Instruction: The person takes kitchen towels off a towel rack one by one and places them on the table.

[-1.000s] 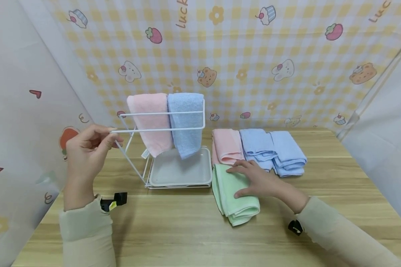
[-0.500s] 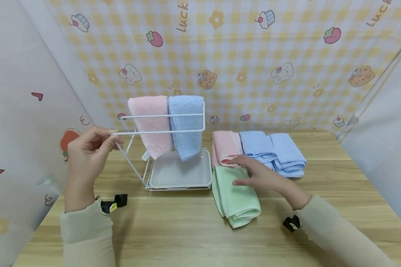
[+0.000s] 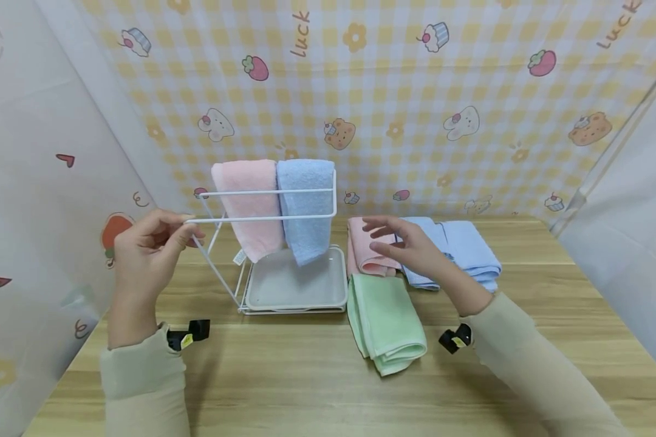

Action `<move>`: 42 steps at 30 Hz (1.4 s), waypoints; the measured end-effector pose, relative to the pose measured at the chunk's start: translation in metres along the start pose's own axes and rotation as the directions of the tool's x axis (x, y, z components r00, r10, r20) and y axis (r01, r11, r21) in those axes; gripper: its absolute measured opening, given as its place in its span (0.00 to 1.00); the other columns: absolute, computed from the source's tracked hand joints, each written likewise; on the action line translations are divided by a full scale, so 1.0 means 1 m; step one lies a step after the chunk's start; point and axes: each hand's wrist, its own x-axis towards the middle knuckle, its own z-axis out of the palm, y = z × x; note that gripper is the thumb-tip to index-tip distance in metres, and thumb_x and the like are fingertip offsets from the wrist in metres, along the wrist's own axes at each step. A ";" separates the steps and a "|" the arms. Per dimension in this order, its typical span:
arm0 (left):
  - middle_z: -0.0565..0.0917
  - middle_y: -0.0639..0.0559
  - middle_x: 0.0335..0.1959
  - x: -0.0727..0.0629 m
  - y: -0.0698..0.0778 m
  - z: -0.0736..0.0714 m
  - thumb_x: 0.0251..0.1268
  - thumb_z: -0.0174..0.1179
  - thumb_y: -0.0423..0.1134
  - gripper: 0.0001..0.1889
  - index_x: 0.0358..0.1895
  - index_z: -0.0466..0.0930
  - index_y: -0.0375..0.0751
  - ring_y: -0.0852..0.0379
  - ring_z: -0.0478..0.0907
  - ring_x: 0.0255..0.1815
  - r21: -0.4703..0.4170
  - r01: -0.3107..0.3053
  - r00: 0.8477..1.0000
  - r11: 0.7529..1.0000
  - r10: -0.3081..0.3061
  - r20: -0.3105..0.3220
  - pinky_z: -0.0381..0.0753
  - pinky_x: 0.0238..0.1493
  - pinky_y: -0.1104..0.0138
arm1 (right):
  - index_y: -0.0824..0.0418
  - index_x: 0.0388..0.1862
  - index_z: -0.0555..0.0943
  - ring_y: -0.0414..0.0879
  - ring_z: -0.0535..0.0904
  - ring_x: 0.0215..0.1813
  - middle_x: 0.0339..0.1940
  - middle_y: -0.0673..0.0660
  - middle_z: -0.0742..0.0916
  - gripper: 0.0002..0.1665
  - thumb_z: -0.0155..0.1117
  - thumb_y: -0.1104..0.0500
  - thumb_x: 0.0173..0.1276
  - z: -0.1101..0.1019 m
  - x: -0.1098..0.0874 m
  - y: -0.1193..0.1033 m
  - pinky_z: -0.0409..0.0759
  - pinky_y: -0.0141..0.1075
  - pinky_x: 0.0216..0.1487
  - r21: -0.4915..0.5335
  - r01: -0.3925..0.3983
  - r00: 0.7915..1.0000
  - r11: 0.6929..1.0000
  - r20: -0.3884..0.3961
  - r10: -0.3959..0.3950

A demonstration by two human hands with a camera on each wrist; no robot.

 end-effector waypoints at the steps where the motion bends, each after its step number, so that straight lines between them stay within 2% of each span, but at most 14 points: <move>1: 0.87 0.66 0.27 0.000 0.000 0.000 0.61 0.63 0.21 0.04 0.36 0.80 0.19 0.69 0.82 0.24 0.000 0.001 1.000 1.000 -0.001 0.003 0.82 0.31 0.81 | 0.60 0.70 0.71 0.63 0.77 0.63 0.63 0.62 0.80 0.27 0.60 0.62 0.73 -0.001 0.003 -0.002 0.82 0.51 0.59 0.019 0.007 1.000 1.000 -0.014 -0.006; 6: 0.86 0.66 0.27 0.000 -0.001 0.000 0.61 0.63 0.21 0.04 0.36 0.80 0.18 0.70 0.82 0.24 -0.001 -0.002 1.000 1.000 0.002 0.006 0.82 0.31 0.81 | 0.59 0.72 0.68 0.59 0.77 0.64 0.65 0.65 0.79 0.28 0.56 0.62 0.75 -0.003 0.020 -0.015 0.79 0.47 0.62 0.130 0.043 0.997 0.991 -0.066 -0.034; 11: 0.86 0.69 0.27 0.000 0.001 0.000 0.61 0.62 0.19 0.03 0.36 0.81 0.19 0.70 0.82 0.24 0.020 -0.008 1.000 1.000 0.008 0.011 0.83 0.30 0.80 | 0.57 0.75 0.65 0.52 0.77 0.64 0.64 0.64 0.79 0.28 0.50 0.60 0.78 0.000 0.038 -0.028 0.81 0.40 0.56 0.214 0.067 0.995 0.975 -0.084 -0.050; 15: 0.86 0.67 0.27 0.000 0.002 0.000 0.61 0.62 0.19 0.02 0.35 0.81 0.20 0.69 0.82 0.24 0.013 -0.006 1.000 1.000 0.006 0.007 0.83 0.30 0.80 | 0.58 0.77 0.62 0.57 0.77 0.65 0.64 0.65 0.79 0.29 0.48 0.61 0.79 0.004 0.051 -0.037 0.81 0.39 0.57 0.267 0.095 0.993 0.959 -0.089 -0.074; 20: 0.86 0.67 0.27 0.000 0.002 0.000 0.61 0.62 0.19 0.02 0.36 0.81 0.20 0.66 0.82 0.23 0.002 -0.022 1.000 1.000 0.022 0.015 0.83 0.30 0.80 | 0.59 0.78 0.59 0.59 0.76 0.65 0.66 0.66 0.77 0.29 0.45 0.60 0.80 0.008 0.063 -0.046 0.80 0.46 0.62 0.323 0.114 0.993 0.939 -0.077 -0.094; 26: 0.86 0.68 0.27 0.001 -0.001 0.000 0.60 0.61 0.17 0.02 0.36 0.81 0.19 0.68 0.82 0.23 -0.012 -0.051 0.999 0.999 0.051 0.018 0.82 0.30 0.80 | 0.54 0.78 0.59 0.51 0.78 0.63 0.64 0.64 0.79 0.29 0.44 0.55 0.81 0.008 0.075 -0.053 0.76 0.60 0.66 0.338 0.097 0.995 0.936 -0.063 -0.081; 32: 0.86 0.68 0.28 0.001 -0.004 -0.001 0.60 0.62 0.19 0.03 0.36 0.80 0.18 0.70 0.81 0.24 -0.014 -0.082 0.996 0.997 0.083 0.014 0.82 0.30 0.81 | 0.52 0.79 0.59 0.52 0.77 0.67 0.69 0.62 0.76 0.28 0.42 0.55 0.82 0.008 0.087 -0.059 0.78 0.54 0.67 0.365 0.077 0.996 0.928 0.010 -0.086; 38: 0.86 0.68 0.28 0.001 -0.003 0.000 0.59 0.61 0.17 0.03 0.36 0.81 0.19 0.68 0.82 0.23 -0.018 -0.059 0.998 0.998 0.059 0.012 0.82 0.29 0.80 | 0.54 0.75 0.66 0.52 0.74 0.68 0.71 0.57 0.74 0.25 0.42 0.55 0.82 0.008 0.097 -0.060 0.77 0.53 0.68 0.450 0.010 0.994 0.893 0.092 -0.057; 42: 0.86 0.67 0.28 0.001 -0.004 0.000 0.60 0.62 0.17 0.03 0.36 0.80 0.18 0.68 0.82 0.23 -0.019 -0.062 0.998 0.998 0.062 0.011 0.82 0.30 0.81 | 0.56 0.73 0.68 0.50 0.74 0.67 0.70 0.57 0.75 0.25 0.44 0.58 0.80 0.008 0.101 -0.063 0.77 0.52 0.68 0.482 -0.008 0.993 0.876 0.105 -0.049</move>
